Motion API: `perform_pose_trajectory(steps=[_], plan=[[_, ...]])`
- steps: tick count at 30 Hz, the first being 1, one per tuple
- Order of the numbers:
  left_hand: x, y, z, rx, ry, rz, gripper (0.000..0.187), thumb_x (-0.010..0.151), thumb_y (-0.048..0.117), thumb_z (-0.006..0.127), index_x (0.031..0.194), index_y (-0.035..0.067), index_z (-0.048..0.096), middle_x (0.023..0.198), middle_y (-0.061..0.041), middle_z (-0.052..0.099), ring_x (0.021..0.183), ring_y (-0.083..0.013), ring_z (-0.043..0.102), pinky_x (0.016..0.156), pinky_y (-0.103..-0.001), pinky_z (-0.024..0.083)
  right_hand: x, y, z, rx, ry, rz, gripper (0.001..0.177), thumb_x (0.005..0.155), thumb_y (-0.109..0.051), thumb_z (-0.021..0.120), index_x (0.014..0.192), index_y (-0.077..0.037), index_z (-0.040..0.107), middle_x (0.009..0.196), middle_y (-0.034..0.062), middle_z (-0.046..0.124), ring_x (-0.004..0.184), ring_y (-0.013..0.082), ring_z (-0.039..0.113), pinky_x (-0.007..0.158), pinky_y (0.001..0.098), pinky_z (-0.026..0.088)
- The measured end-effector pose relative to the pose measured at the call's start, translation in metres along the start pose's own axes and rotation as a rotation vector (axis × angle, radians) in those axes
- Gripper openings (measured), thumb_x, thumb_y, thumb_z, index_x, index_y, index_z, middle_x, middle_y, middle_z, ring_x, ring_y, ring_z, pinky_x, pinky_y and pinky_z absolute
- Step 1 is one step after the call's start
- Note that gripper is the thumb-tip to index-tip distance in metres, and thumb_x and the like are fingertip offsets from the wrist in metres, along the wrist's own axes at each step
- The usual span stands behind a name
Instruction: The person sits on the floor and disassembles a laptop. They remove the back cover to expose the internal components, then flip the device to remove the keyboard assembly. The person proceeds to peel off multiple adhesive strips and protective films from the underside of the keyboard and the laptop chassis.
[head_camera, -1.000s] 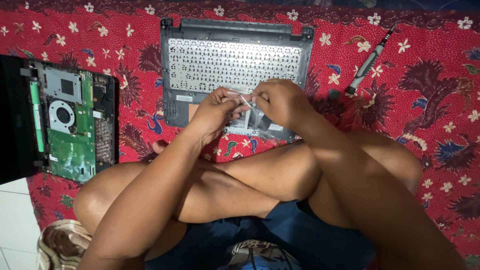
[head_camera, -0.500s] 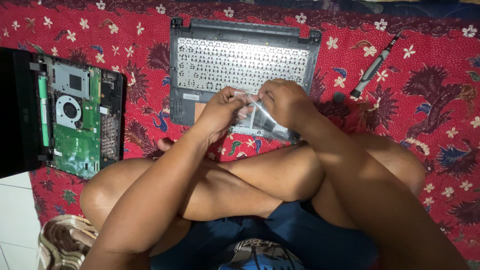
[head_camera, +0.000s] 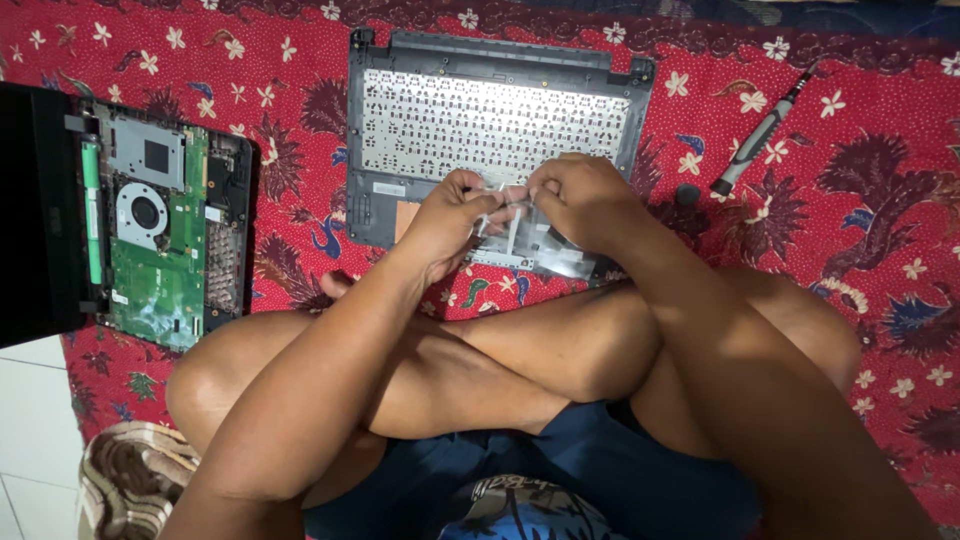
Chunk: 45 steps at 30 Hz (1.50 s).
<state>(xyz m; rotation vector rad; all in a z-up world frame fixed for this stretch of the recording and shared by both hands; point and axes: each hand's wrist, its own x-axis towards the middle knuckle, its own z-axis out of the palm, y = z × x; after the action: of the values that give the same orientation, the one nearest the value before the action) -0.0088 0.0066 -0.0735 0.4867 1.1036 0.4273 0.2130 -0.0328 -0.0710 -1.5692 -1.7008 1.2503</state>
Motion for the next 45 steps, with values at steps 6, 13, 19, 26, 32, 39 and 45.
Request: perform_pose_trajectory(steps=[6, 13, 19, 26, 32, 39, 45], plan=[[0.001, 0.000, -0.001, 0.046, 0.016, -0.025, 0.020, 0.098, 0.000, 0.058, 0.106, 0.006, 0.041, 0.115, -0.024, 0.075, 0.092, -0.0225, 0.076, 0.068, -0.026, 0.056, 0.000, 0.002, 0.008, -0.013, 0.087, -0.044, 0.015, 0.095, -0.017, 0.066, 0.097, -0.003, 0.070, 0.090, 0.0214, 0.070, 0.085, 0.0395, 0.069, 0.076, 0.0480, 0.053], [0.011, -0.015, -0.010, 0.241, 0.065, 0.092, 0.021, 0.097, 0.002, 0.066, 0.107, 0.005, 0.048, 0.095, -0.014, 0.072, 0.081, -0.0152, 0.070, 0.065, -0.027, 0.056, -0.001, 0.013, 0.016, 0.009, 0.120, -0.082, 0.013, 0.099, -0.015, 0.064, 0.097, -0.002, 0.067, 0.091, 0.0225, 0.070, 0.088, 0.0423, 0.067, 0.078, 0.0498, 0.052], [0.009, -0.014, -0.005, 0.231, 0.093, 0.019, 0.022, 0.094, -0.002, 0.061, 0.107, 0.005, 0.045, 0.093, -0.018, 0.074, 0.078, -0.0192, 0.074, 0.061, -0.027, 0.056, 0.001, 0.021, 0.021, 0.034, 0.157, 0.017, 0.013, 0.098, -0.016, 0.061, 0.100, -0.004, 0.066, 0.092, 0.0221, 0.070, 0.088, 0.0409, 0.069, 0.078, 0.0472, 0.054], [0.003, -0.009, -0.004, 0.254, 0.136, -0.037, 0.031, 0.090, -0.007, 0.057, 0.113, 0.003, 0.039, 0.099, -0.022, 0.076, 0.080, -0.0256, 0.076, 0.059, -0.028, 0.055, 0.002, 0.031, 0.002, 0.265, 0.155, 0.204, 0.019, 0.103, -0.017, 0.055, 0.106, -0.002, 0.064, 0.087, 0.0127, 0.072, 0.079, 0.0219, 0.069, 0.073, 0.0354, 0.054], [-0.001, -0.006, 0.001, 0.558, 0.121, 0.150, 0.051, 0.086, -0.008, 0.063, 0.129, 0.003, 0.036, 0.096, -0.014, 0.068, 0.075, -0.0213, 0.075, 0.059, -0.030, 0.056, 0.008, 0.025, -0.021, 0.600, 0.005, 0.346, 0.015, 0.102, -0.017, 0.057, 0.104, -0.006, 0.066, 0.092, 0.0027, 0.070, 0.078, 0.0101, 0.065, 0.063, 0.0256, 0.049], [-0.004, -0.005, 0.002, 0.618, 0.101, 0.204, 0.065, 0.087, -0.010, 0.065, 0.142, 0.005, 0.035, 0.087, -0.011, 0.066, 0.070, -0.0165, 0.071, 0.062, -0.026, 0.055, -0.003, 0.051, -0.052, 0.878, 0.206, 0.379, 0.013, 0.107, -0.016, 0.054, 0.105, -0.005, 0.061, 0.089, 0.0030, 0.066, 0.075, 0.0119, 0.064, 0.061, 0.0252, 0.048], [-0.004, -0.003, 0.000, 0.569, 0.116, 0.111, 0.060, 0.086, -0.011, 0.060, 0.139, 0.011, 0.045, 0.090, -0.007, 0.062, 0.069, -0.0150, 0.069, 0.057, -0.026, 0.053, -0.024, 0.056, -0.086, 0.998, 0.496, 0.431, 0.012, 0.107, -0.015, 0.058, 0.105, -0.004, 0.063, 0.086, 0.0051, 0.064, 0.072, 0.0148, 0.062, 0.068, 0.0309, 0.058]])
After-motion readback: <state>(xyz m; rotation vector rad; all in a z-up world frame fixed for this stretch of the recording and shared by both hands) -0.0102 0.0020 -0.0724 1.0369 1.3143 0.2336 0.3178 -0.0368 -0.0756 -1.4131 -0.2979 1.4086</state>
